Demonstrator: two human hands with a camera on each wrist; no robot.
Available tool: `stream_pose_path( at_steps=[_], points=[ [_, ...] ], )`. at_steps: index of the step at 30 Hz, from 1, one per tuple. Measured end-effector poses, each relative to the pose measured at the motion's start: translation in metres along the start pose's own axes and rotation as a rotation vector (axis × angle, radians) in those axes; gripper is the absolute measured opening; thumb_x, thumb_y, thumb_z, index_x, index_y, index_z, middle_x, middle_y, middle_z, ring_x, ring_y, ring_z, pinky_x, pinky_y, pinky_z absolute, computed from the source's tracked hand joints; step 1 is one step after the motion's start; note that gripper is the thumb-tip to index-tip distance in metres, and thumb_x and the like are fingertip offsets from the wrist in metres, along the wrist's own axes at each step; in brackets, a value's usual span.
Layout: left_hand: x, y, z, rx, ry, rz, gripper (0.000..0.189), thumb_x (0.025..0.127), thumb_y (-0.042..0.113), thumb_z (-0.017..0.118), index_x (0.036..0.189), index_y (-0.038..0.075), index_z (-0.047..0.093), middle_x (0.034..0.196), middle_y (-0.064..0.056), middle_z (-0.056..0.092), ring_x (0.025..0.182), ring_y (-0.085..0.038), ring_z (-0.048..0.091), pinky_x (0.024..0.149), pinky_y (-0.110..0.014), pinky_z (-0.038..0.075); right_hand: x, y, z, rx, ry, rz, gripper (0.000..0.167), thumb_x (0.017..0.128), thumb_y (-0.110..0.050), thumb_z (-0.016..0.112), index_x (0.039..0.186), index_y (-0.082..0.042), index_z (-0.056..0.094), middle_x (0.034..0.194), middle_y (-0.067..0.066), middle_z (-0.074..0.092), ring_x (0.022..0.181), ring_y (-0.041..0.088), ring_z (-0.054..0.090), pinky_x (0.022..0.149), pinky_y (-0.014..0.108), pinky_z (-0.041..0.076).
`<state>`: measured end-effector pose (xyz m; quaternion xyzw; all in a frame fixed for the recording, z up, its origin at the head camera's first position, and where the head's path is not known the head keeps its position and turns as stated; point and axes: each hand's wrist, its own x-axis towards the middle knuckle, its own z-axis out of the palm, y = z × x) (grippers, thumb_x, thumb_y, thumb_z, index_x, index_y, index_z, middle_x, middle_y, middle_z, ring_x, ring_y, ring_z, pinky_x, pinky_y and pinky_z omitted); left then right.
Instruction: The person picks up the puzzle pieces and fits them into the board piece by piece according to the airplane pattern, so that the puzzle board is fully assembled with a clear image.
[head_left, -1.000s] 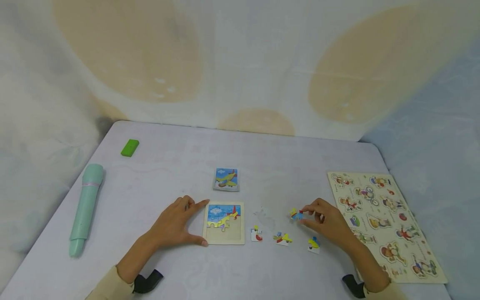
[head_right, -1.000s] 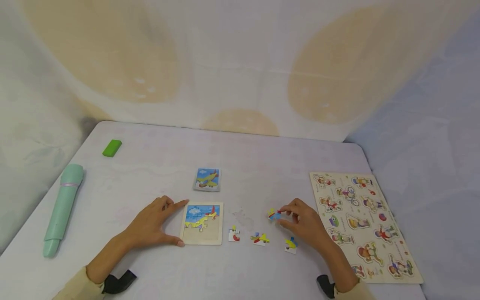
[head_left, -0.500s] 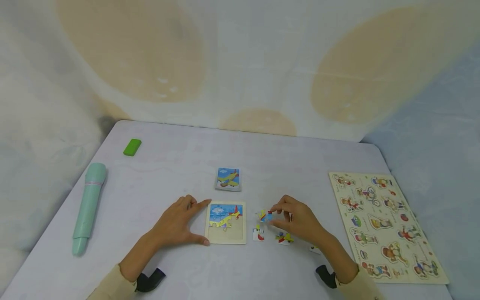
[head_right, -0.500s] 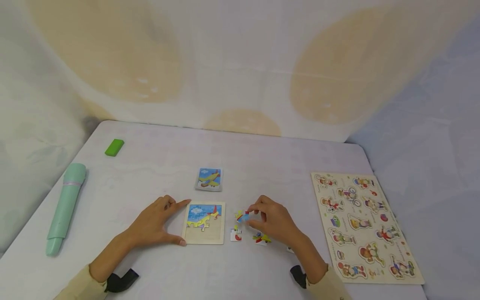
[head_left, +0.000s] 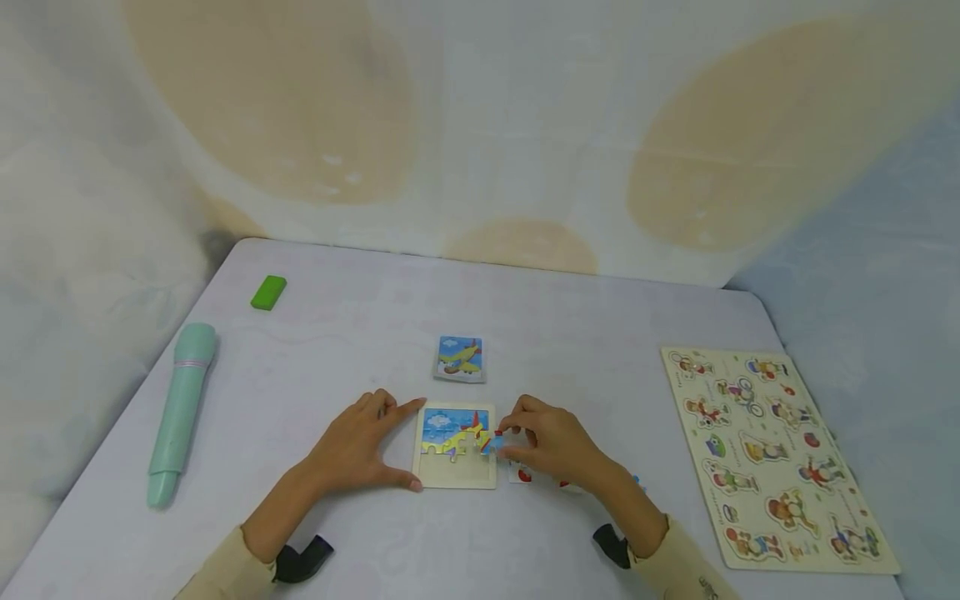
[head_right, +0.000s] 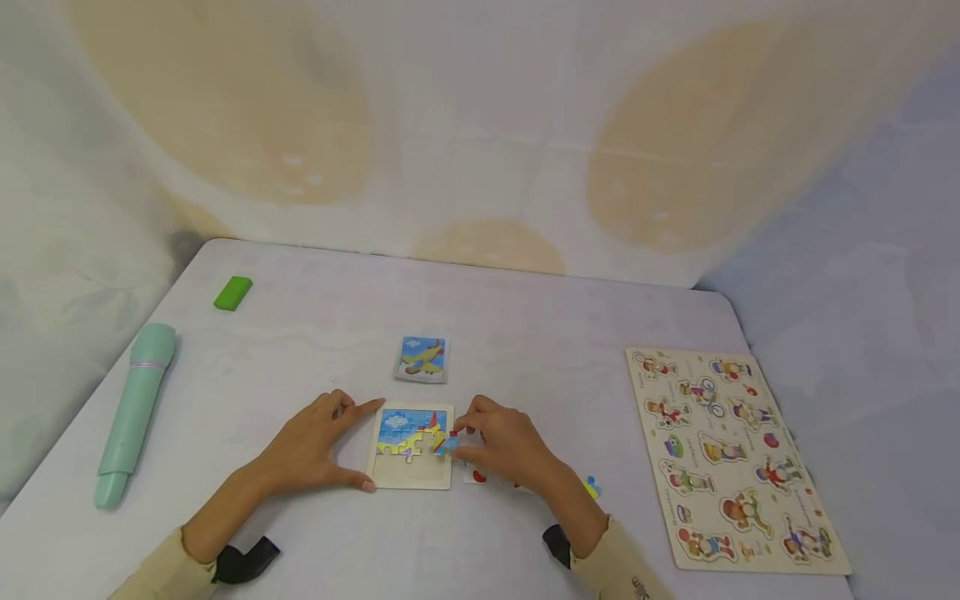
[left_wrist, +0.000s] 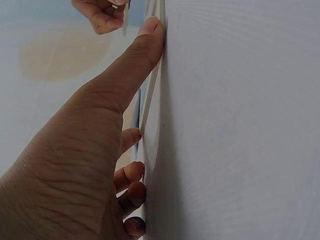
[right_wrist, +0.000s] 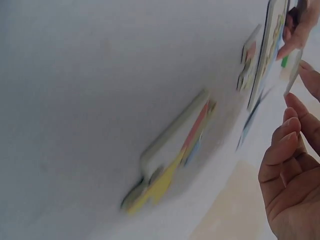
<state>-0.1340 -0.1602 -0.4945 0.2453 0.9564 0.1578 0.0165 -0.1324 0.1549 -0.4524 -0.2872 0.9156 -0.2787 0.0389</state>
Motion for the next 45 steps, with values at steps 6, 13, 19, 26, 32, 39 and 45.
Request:
stream_pose_path(
  at_steps=[6,13,19,26,32,39,45],
  points=[
    [0.0,-0.002,0.001,0.001,0.007,0.011,0.116,0.053,0.097,0.056,0.148,0.032,0.047,0.102,0.007,0.041,0.088,-0.008,0.036,0.072,-0.024,0.034,0.007,-0.009,0.011,-0.101,-0.036,-0.004,0.027,0.079,-0.03,0.084,0.099,-0.013,0.077,0.091,-0.006,0.057,0.063,0.0,0.04,0.056,0.017,0.038],
    [0.0,-0.002,0.001,-0.005,0.004,0.01,0.115,0.054,0.095,0.059,0.149,0.032,0.046,0.102,0.007,0.041,0.088,-0.008,0.036,0.072,-0.024,0.034,0.01,-0.012,0.018,-0.168,-0.023,-0.003,0.028,0.08,-0.031,0.083,0.1,-0.012,0.077,0.091,-0.004,0.057,0.068,0.003,0.047,0.059,0.017,0.041],
    [0.0,0.0,-0.001,-0.01,-0.005,0.001,0.114,0.054,0.092,0.064,0.148,0.032,0.047,0.102,0.006,0.041,0.089,-0.009,0.036,0.071,-0.024,0.033,0.011,-0.012,0.022,-0.21,-0.007,-0.025,0.028,0.08,-0.03,0.083,0.101,-0.012,0.077,0.092,-0.004,0.057,0.069,0.003,0.05,0.06,0.016,0.043],
    [0.0,-0.001,-0.001,-0.009,-0.003,0.003,0.113,0.054,0.091,0.065,0.149,0.032,0.047,0.102,0.006,0.042,0.089,-0.009,0.037,0.072,-0.025,0.034,0.012,-0.014,0.023,-0.26,0.005,-0.035,0.037,0.079,-0.034,0.084,0.105,-0.011,0.076,0.093,-0.003,0.059,0.07,0.004,0.051,0.06,0.016,0.045],
    [0.0,0.0,-0.001,-0.008,0.0,0.004,0.113,0.054,0.092,0.064,0.148,0.032,0.047,0.102,0.006,0.042,0.088,-0.009,0.037,0.072,-0.025,0.034,0.008,-0.019,0.018,-0.258,-0.057,-0.047,0.049,0.082,-0.042,0.079,0.124,-0.018,0.072,0.089,-0.004,0.052,0.064,0.004,0.043,0.054,0.015,0.036],
    [0.001,-0.001,0.0,-0.004,-0.001,0.001,0.114,0.054,0.095,0.06,0.148,0.033,0.047,0.101,0.007,0.041,0.089,-0.009,0.036,0.072,-0.025,0.035,0.001,-0.018,0.02,-0.37,-0.173,-0.104,0.044,0.088,-0.052,0.068,0.127,-0.033,0.068,0.084,-0.004,0.045,0.059,0.004,0.037,0.051,0.017,0.03],
    [0.0,-0.001,0.001,-0.008,0.0,0.002,0.114,0.054,0.093,0.063,0.149,0.033,0.046,0.102,0.006,0.042,0.088,-0.009,0.036,0.072,-0.025,0.035,0.0,-0.012,0.024,-0.364,-0.191,-0.097,0.042,0.089,-0.054,0.066,0.128,-0.037,0.066,0.084,-0.003,0.046,0.058,0.005,0.038,0.052,0.018,0.032]
  ],
)
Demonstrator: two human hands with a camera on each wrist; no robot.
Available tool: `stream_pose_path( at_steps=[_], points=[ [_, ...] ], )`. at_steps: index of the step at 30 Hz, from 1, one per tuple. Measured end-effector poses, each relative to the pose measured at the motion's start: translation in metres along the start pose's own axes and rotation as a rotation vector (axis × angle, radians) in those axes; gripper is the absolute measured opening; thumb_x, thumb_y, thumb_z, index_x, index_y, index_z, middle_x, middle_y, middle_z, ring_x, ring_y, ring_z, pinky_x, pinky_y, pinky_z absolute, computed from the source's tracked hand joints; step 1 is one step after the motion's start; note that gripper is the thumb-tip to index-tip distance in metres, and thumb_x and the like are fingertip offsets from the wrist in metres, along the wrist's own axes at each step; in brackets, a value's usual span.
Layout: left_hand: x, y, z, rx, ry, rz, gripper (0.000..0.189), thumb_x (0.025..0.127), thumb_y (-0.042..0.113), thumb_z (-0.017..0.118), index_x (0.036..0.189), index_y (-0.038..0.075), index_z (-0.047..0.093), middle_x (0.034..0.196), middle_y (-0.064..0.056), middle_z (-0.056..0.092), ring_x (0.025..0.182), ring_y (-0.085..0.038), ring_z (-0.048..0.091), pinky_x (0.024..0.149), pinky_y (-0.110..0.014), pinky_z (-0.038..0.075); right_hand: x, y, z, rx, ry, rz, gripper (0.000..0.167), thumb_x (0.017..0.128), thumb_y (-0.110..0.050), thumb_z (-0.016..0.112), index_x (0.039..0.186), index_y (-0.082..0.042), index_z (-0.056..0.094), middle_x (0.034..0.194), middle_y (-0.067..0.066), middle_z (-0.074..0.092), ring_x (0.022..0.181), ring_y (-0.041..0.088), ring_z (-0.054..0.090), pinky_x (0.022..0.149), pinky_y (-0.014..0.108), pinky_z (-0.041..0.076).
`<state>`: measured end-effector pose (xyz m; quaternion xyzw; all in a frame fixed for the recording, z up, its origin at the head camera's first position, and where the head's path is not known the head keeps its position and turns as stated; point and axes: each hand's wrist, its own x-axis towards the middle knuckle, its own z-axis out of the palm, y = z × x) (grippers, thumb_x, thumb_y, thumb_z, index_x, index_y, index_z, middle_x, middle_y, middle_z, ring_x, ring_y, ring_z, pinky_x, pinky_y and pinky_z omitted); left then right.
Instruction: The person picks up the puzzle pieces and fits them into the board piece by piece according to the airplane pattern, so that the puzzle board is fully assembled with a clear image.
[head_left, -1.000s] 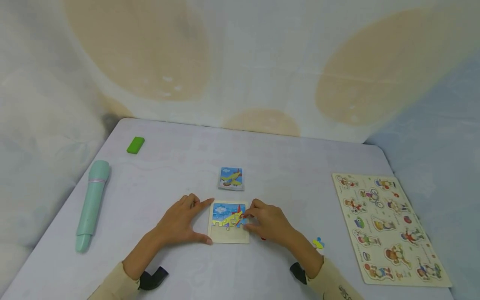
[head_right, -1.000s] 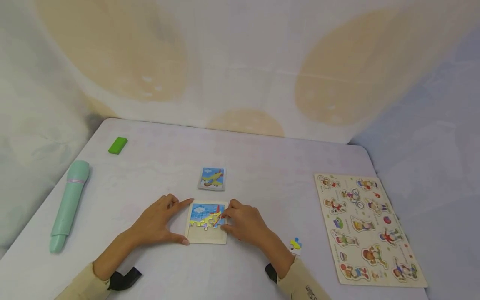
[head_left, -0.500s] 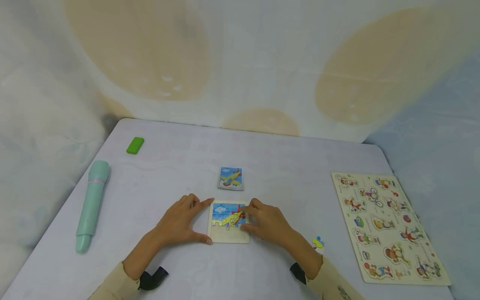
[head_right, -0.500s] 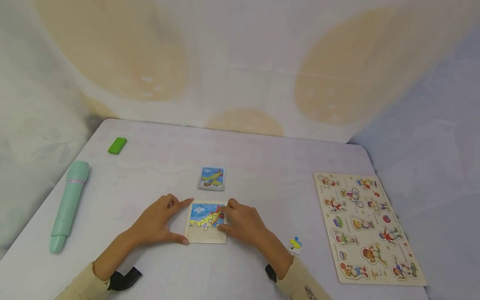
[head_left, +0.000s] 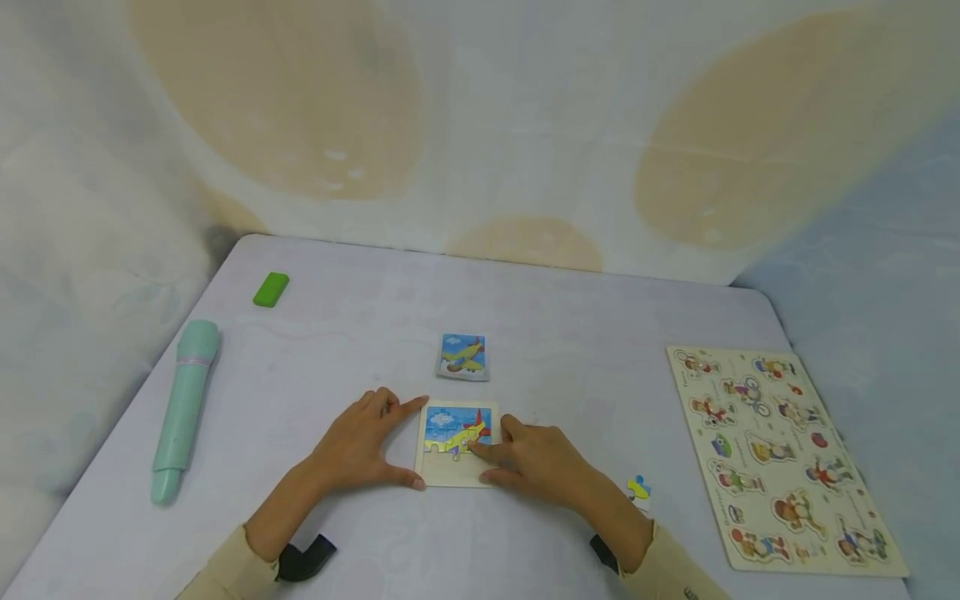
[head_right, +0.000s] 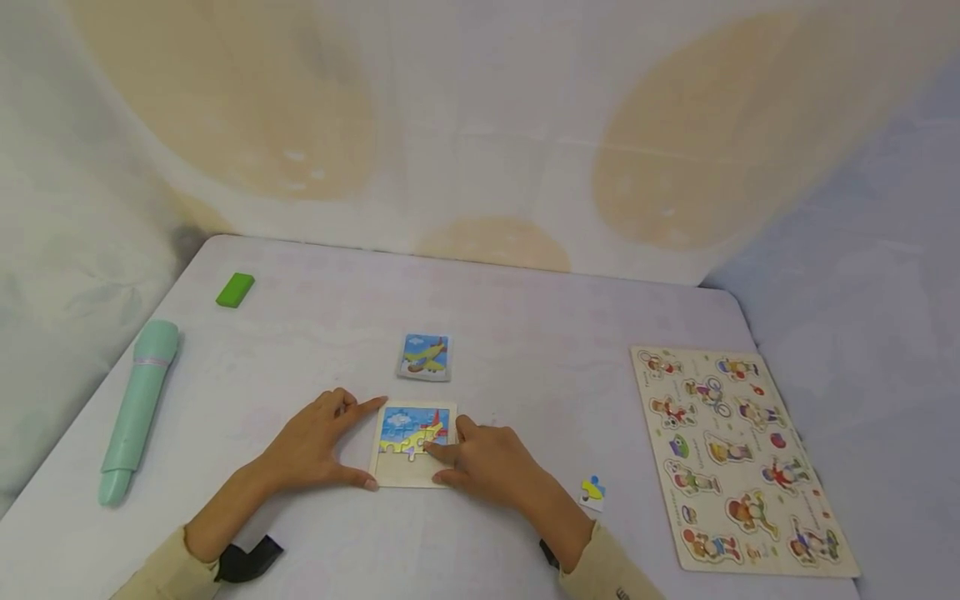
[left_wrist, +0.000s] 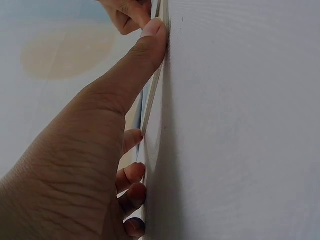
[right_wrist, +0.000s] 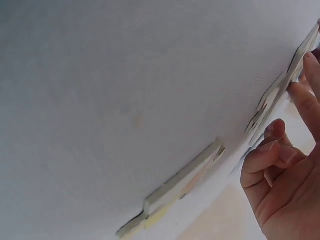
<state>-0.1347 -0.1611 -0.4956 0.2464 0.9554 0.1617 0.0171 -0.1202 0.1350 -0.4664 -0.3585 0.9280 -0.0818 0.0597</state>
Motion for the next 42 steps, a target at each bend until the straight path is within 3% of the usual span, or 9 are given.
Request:
stream_pose_path(
  at_steps=[6,12,17,22,27,36,42],
  points=[
    [0.0,0.0,0.001,0.005,0.004,0.002,0.115,0.053,0.095,0.061,0.149,0.032,0.046,0.102,0.006,0.042,0.088,-0.009,0.036,0.072,-0.024,0.034,-0.003,0.002,-0.004,0.114,0.027,0.039,0.05,0.083,-0.053,0.073,0.128,-0.033,0.068,0.088,-0.007,0.045,0.062,0.003,0.039,0.054,0.016,0.033],
    [0.0,0.001,0.0,0.001,0.004,-0.001,0.115,0.053,0.093,0.062,0.149,0.032,0.046,0.102,0.006,0.042,0.089,-0.009,0.037,0.073,-0.025,0.035,-0.015,0.011,-0.009,0.252,0.072,0.148,0.06,0.075,-0.044,0.084,0.129,-0.027,0.068,0.094,-0.008,0.051,0.067,0.003,0.042,0.058,0.017,0.038],
    [0.0,0.001,0.0,0.004,0.001,-0.002,0.114,0.053,0.092,0.065,0.149,0.032,0.046,0.102,0.006,0.042,0.09,-0.009,0.037,0.073,-0.025,0.035,-0.027,0.021,-0.01,0.318,0.113,0.176,0.055,0.07,-0.036,0.089,0.119,-0.017,0.073,0.094,-0.008,0.052,0.067,0.002,0.04,0.058,0.018,0.037],
    [0.0,0.0,0.0,0.006,0.004,0.0,0.115,0.053,0.093,0.063,0.148,0.032,0.047,0.102,0.006,0.042,0.089,-0.009,0.037,0.073,-0.025,0.035,-0.034,0.027,-0.009,0.345,0.122,0.169,0.049,0.069,-0.036,0.09,0.109,-0.014,0.072,0.094,-0.007,0.052,0.066,0.0,0.037,0.058,0.018,0.037],
    [0.0,0.0,0.0,0.006,0.006,0.003,0.114,0.053,0.093,0.063,0.149,0.032,0.046,0.101,0.006,0.042,0.089,-0.008,0.037,0.073,-0.025,0.035,-0.038,0.029,-0.006,0.362,0.088,0.182,0.05,0.07,-0.038,0.089,0.11,-0.015,0.07,0.096,-0.007,0.051,0.065,0.0,0.038,0.059,0.018,0.039],
    [-0.001,0.0,0.0,-0.001,0.004,-0.003,0.114,0.053,0.091,0.066,0.148,0.031,0.047,0.101,0.006,0.041,0.091,-0.009,0.037,0.074,-0.025,0.035,-0.035,0.026,-0.003,0.369,0.038,0.194,0.048,0.071,-0.037,0.088,0.109,-0.017,0.066,0.098,-0.009,0.048,0.079,0.005,0.046,0.066,0.019,0.042],
    [0.0,0.002,-0.001,0.0,0.001,0.001,0.114,0.054,0.092,0.064,0.148,0.03,0.047,0.102,0.006,0.041,0.091,-0.009,0.037,0.074,-0.025,0.035,-0.035,0.026,-0.001,0.355,0.059,0.184,0.044,0.073,-0.032,0.088,0.108,-0.017,0.065,0.101,-0.008,0.05,0.083,0.006,0.049,0.069,0.019,0.044]
  ],
)
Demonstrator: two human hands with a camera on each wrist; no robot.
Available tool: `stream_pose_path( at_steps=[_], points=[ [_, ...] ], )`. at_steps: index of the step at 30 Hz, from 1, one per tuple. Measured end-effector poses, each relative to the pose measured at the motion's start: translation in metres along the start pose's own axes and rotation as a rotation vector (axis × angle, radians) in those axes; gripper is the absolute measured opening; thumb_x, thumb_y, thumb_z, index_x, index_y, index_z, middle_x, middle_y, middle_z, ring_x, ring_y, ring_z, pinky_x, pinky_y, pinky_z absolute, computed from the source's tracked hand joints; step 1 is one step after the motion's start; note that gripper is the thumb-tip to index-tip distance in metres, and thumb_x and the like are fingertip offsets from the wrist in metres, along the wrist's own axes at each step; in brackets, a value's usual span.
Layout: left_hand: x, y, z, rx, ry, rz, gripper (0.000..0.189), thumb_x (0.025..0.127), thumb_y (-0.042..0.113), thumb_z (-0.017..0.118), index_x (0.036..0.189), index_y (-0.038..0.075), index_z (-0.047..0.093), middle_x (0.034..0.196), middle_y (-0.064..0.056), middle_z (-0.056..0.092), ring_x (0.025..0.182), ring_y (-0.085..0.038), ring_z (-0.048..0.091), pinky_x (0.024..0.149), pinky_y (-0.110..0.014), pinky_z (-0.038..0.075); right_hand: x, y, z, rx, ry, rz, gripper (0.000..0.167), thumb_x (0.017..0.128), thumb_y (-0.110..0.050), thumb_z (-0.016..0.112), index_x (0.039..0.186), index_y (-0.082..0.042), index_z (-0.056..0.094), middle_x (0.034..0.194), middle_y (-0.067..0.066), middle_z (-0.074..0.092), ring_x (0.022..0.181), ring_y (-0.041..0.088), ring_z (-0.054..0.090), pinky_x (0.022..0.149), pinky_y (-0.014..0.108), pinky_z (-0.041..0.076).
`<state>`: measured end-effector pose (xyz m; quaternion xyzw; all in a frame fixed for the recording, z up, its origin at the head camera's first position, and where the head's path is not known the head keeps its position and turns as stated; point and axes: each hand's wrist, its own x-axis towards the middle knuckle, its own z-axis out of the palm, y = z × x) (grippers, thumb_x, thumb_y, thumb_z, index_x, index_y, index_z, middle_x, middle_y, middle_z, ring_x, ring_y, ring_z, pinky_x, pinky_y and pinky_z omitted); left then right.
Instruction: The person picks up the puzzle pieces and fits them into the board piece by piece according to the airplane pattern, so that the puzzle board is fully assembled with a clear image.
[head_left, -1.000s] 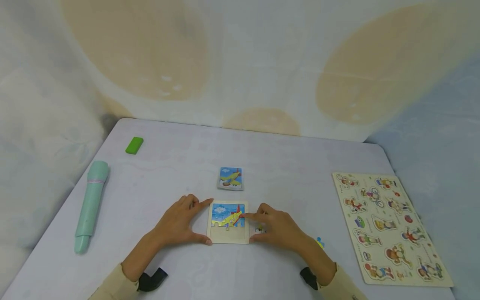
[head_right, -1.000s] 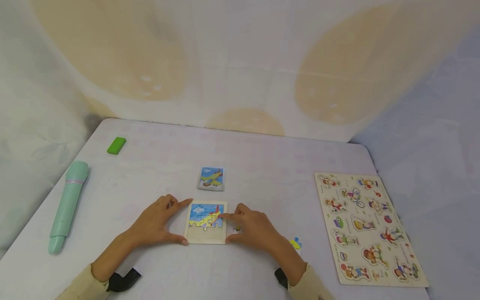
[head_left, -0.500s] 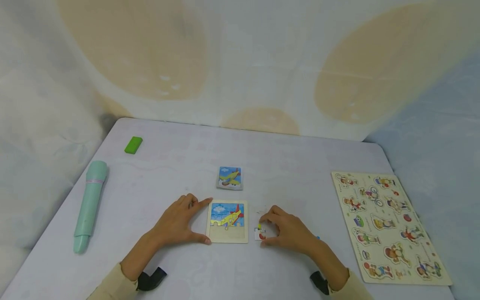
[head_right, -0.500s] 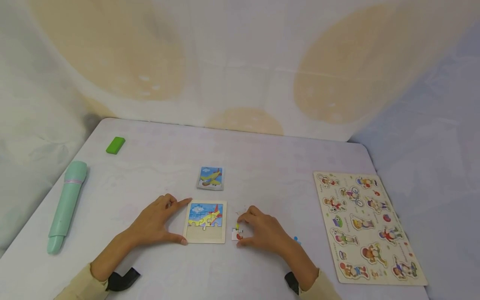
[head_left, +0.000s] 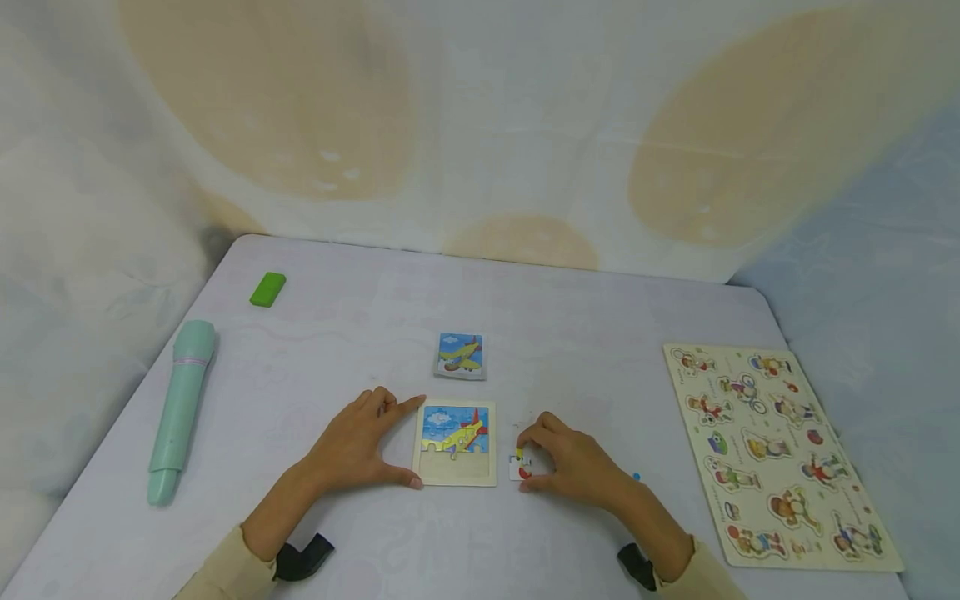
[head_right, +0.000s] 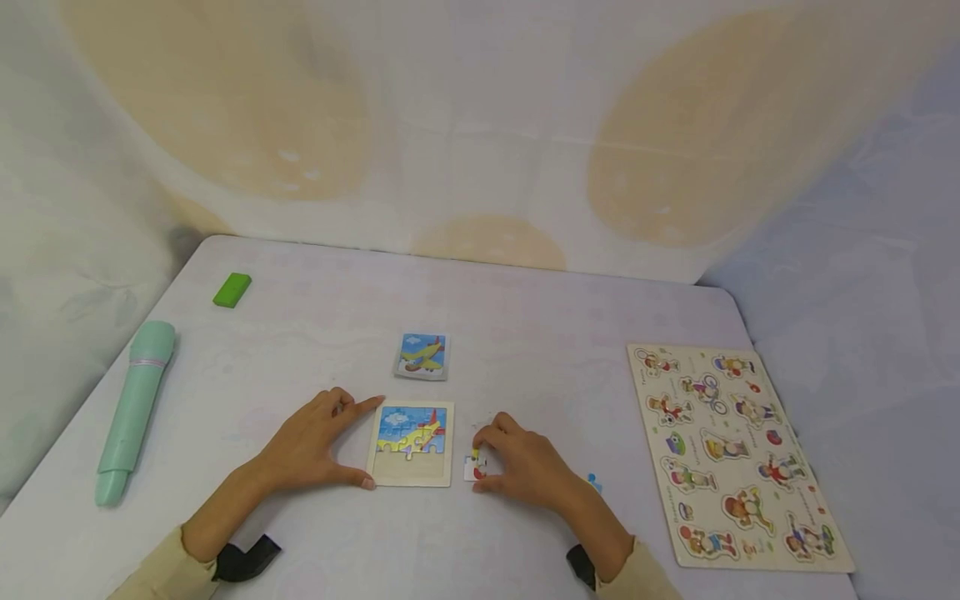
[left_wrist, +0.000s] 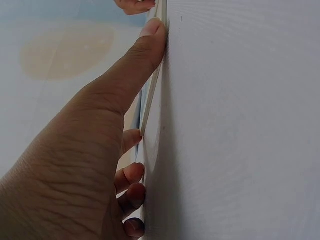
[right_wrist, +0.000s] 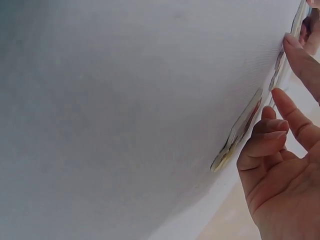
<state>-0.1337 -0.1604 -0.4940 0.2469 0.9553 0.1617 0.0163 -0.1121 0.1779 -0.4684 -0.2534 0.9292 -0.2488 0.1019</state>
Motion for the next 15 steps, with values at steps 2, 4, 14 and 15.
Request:
stream_pose_path(
  at_steps=[2,4,14,15],
  points=[
    [0.0002,0.0006,-0.0006,0.001,-0.002,0.0,0.114,0.054,0.092,0.063,0.148,0.03,0.047,0.102,0.006,0.041,0.091,-0.009,0.037,0.074,-0.025,0.035,0.0002,-0.0002,0.0004,-0.004,0.009,-0.003,0.043,0.073,-0.03,0.088,0.107,-0.016,0.065,0.1,-0.008,0.051,0.085,0.007,0.05,0.07,0.02,0.045],
    [0.0003,0.001,-0.0011,0.001,-0.005,-0.001,0.114,0.054,0.092,0.064,0.148,0.03,0.047,0.102,0.006,0.041,0.091,-0.009,0.037,0.074,-0.025,0.035,0.0005,-0.0011,0.0008,-0.005,0.014,0.0,0.041,0.073,-0.029,0.088,0.105,-0.016,0.066,0.099,-0.008,0.051,0.086,0.007,0.05,0.071,0.02,0.046],
    [0.0002,0.0013,-0.0011,-0.012,0.019,0.01,0.112,0.055,0.09,0.066,0.147,0.029,0.049,0.101,0.006,0.042,0.09,-0.01,0.037,0.073,-0.025,0.035,0.0015,-0.0033,0.0028,-0.025,0.022,-0.008,0.035,0.074,-0.028,0.088,0.099,-0.014,0.068,0.097,-0.008,0.052,0.082,0.006,0.05,0.068,0.019,0.045],
    [0.0004,0.0015,-0.0004,-0.016,0.015,0.007,0.112,0.055,0.09,0.066,0.148,0.03,0.048,0.102,0.006,0.042,0.091,-0.009,0.037,0.073,-0.025,0.035,0.001,-0.0031,0.0026,-0.032,0.028,-0.013,0.034,0.074,-0.028,0.088,0.099,-0.014,0.069,0.097,-0.008,0.052,0.081,0.005,0.05,0.067,0.019,0.045]
  ],
)
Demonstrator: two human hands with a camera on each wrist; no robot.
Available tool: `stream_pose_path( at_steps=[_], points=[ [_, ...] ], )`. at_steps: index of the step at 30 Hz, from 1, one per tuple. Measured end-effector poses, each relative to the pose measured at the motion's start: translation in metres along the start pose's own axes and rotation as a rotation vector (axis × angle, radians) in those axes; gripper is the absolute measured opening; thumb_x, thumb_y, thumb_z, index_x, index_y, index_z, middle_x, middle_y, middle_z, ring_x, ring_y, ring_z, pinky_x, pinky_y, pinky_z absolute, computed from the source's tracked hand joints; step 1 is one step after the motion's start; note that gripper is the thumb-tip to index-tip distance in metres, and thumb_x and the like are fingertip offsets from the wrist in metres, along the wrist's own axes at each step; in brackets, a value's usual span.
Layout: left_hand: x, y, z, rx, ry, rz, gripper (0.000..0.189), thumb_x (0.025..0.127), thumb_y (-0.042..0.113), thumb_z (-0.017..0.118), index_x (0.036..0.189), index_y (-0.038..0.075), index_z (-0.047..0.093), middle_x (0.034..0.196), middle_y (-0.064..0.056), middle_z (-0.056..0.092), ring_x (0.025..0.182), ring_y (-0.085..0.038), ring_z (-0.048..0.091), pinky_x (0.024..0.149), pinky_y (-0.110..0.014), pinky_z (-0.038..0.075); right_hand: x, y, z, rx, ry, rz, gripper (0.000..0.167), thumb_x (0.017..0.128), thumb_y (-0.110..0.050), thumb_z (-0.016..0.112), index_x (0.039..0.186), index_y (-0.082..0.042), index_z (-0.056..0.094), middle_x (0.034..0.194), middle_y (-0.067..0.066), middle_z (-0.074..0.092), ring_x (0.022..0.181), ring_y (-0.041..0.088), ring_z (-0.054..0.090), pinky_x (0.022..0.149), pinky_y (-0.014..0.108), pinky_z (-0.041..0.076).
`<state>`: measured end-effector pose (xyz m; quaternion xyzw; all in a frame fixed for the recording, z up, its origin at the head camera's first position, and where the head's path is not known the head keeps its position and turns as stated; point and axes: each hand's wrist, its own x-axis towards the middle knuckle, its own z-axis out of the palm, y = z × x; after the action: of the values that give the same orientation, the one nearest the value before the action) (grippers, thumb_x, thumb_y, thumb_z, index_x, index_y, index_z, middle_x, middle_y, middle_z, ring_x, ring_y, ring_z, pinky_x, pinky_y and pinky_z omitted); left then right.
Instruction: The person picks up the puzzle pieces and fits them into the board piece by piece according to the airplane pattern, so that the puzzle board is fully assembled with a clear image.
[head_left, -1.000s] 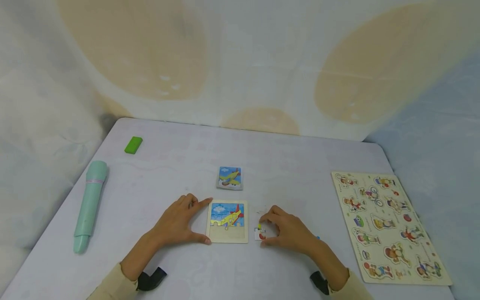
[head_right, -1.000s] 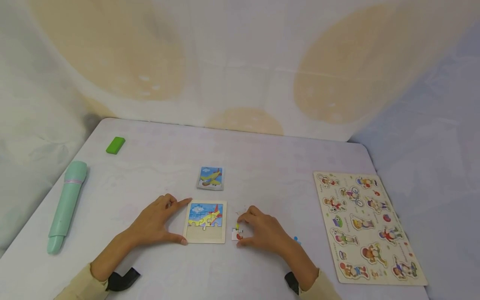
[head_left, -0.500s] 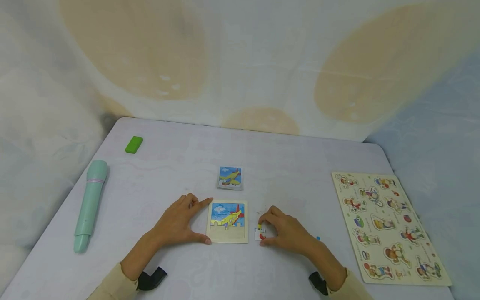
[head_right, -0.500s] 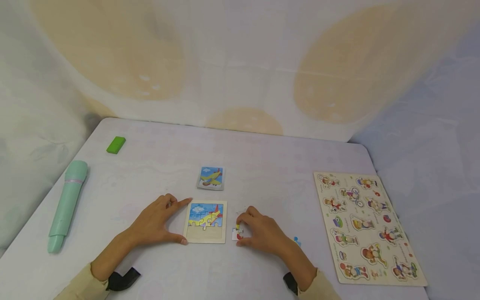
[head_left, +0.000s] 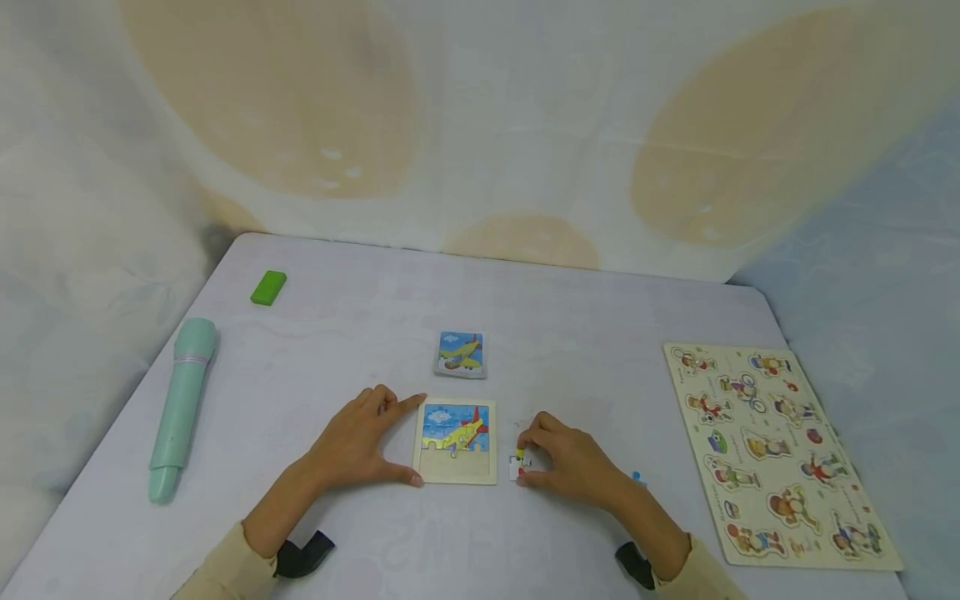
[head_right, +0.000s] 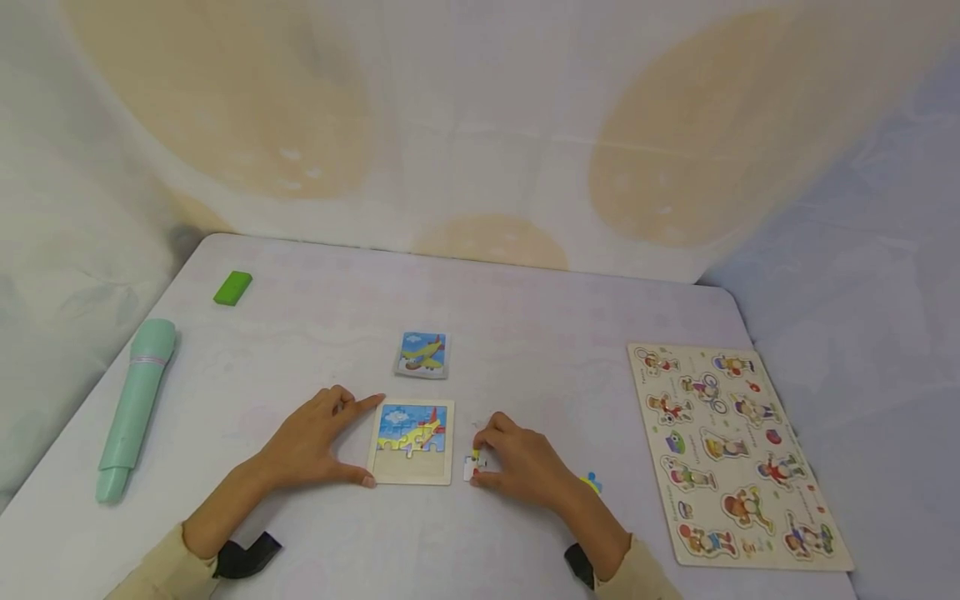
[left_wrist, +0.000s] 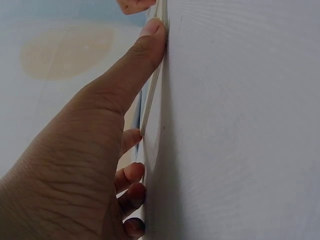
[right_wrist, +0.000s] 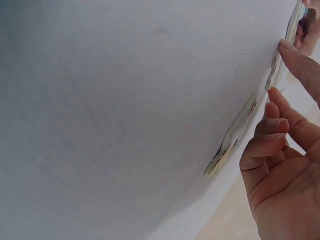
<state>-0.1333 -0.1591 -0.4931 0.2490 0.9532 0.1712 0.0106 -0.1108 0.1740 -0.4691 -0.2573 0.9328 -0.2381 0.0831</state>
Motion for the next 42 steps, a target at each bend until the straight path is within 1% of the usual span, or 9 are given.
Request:
stream_pose_path(
  at_steps=[5,11,18,24,28,31,33,36,42],
  points=[
    [0.001,0.0,0.002,-0.008,-0.02,-0.007,0.113,0.055,0.09,0.066,0.149,0.032,0.046,0.102,0.006,0.041,0.092,-0.009,0.037,0.074,-0.025,0.035,-0.001,0.0,-0.001,-0.02,0.027,-0.014,0.034,0.073,-0.027,0.089,0.099,-0.013,0.072,0.093,-0.008,0.053,0.075,0.004,0.047,0.063,0.017,0.042],
    [0.0,-0.002,0.001,0.003,-0.026,-0.008,0.112,0.055,0.091,0.065,0.149,0.032,0.046,0.102,0.006,0.041,0.091,-0.009,0.036,0.073,-0.025,0.034,0.0,0.0,0.0,0.008,0.053,-0.044,0.032,0.074,-0.028,0.088,0.098,-0.015,0.071,0.094,-0.009,0.053,0.075,0.004,0.047,0.062,0.016,0.041],
    [0.0,-0.002,0.0,0.006,-0.028,-0.006,0.112,0.056,0.091,0.065,0.149,0.031,0.046,0.103,0.006,0.041,0.091,-0.009,0.037,0.074,-0.025,0.034,0.003,-0.01,0.0,0.077,0.078,-0.07,0.029,0.075,-0.027,0.087,0.096,-0.016,0.071,0.093,-0.008,0.054,0.074,0.005,0.048,0.061,0.016,0.041],
    [0.0,-0.002,-0.001,0.013,-0.025,-0.001,0.112,0.056,0.092,0.064,0.149,0.032,0.046,0.102,0.006,0.041,0.091,-0.009,0.037,0.074,-0.024,0.034,0.013,-0.021,0.002,0.065,0.079,-0.112,0.028,0.077,-0.027,0.085,0.098,-0.014,0.072,0.092,-0.008,0.053,0.076,0.006,0.049,0.063,0.016,0.042],
    [0.0,-0.002,-0.001,0.014,-0.019,0.004,0.112,0.056,0.093,0.062,0.149,0.032,0.046,0.103,0.005,0.042,0.091,-0.009,0.037,0.073,-0.024,0.034,0.023,-0.032,0.002,0.052,0.055,-0.14,0.033,0.078,-0.029,0.084,0.104,-0.011,0.074,0.093,-0.005,0.054,0.075,0.008,0.051,0.062,0.016,0.042],
    [0.001,-0.003,0.0,0.01,-0.018,0.007,0.113,0.056,0.094,0.06,0.149,0.032,0.046,0.104,0.005,0.042,0.091,-0.009,0.037,0.074,-0.025,0.034,0.031,-0.041,0.002,0.034,0.022,-0.164,0.033,0.08,-0.03,0.082,0.105,-0.011,0.073,0.096,-0.003,0.055,0.076,0.009,0.054,0.063,0.015,0.043],
    [0.001,-0.004,0.0,0.009,-0.017,0.011,0.113,0.056,0.095,0.058,0.149,0.032,0.045,0.104,0.005,0.042,0.091,-0.009,0.037,0.074,-0.025,0.035,0.035,-0.047,0.003,0.008,0.0,-0.178,0.031,0.08,-0.032,0.082,0.103,-0.013,0.072,0.097,-0.003,0.055,0.076,0.008,0.055,0.064,0.015,0.044],
    [0.001,-0.004,0.001,0.002,-0.01,0.02,0.113,0.056,0.096,0.056,0.149,0.032,0.045,0.105,0.005,0.042,0.091,-0.009,0.037,0.074,-0.025,0.035,0.042,-0.055,0.005,-0.033,-0.025,-0.194,0.031,0.082,-0.034,0.08,0.104,-0.013,0.072,0.098,-0.003,0.055,0.074,0.005,0.052,0.064,0.014,0.043],
    [0.0,-0.006,0.001,-0.009,0.006,0.031,0.112,0.057,0.095,0.057,0.149,0.032,0.047,0.103,0.006,0.041,0.089,-0.008,0.037,0.073,-0.024,0.035,0.054,-0.067,0.012,-0.11,-0.061,-0.227,0.034,0.085,-0.037,0.077,0.108,-0.013,0.073,0.098,-0.004,0.054,0.067,0.001,0.046,0.059,0.013,0.039]
  ],
)
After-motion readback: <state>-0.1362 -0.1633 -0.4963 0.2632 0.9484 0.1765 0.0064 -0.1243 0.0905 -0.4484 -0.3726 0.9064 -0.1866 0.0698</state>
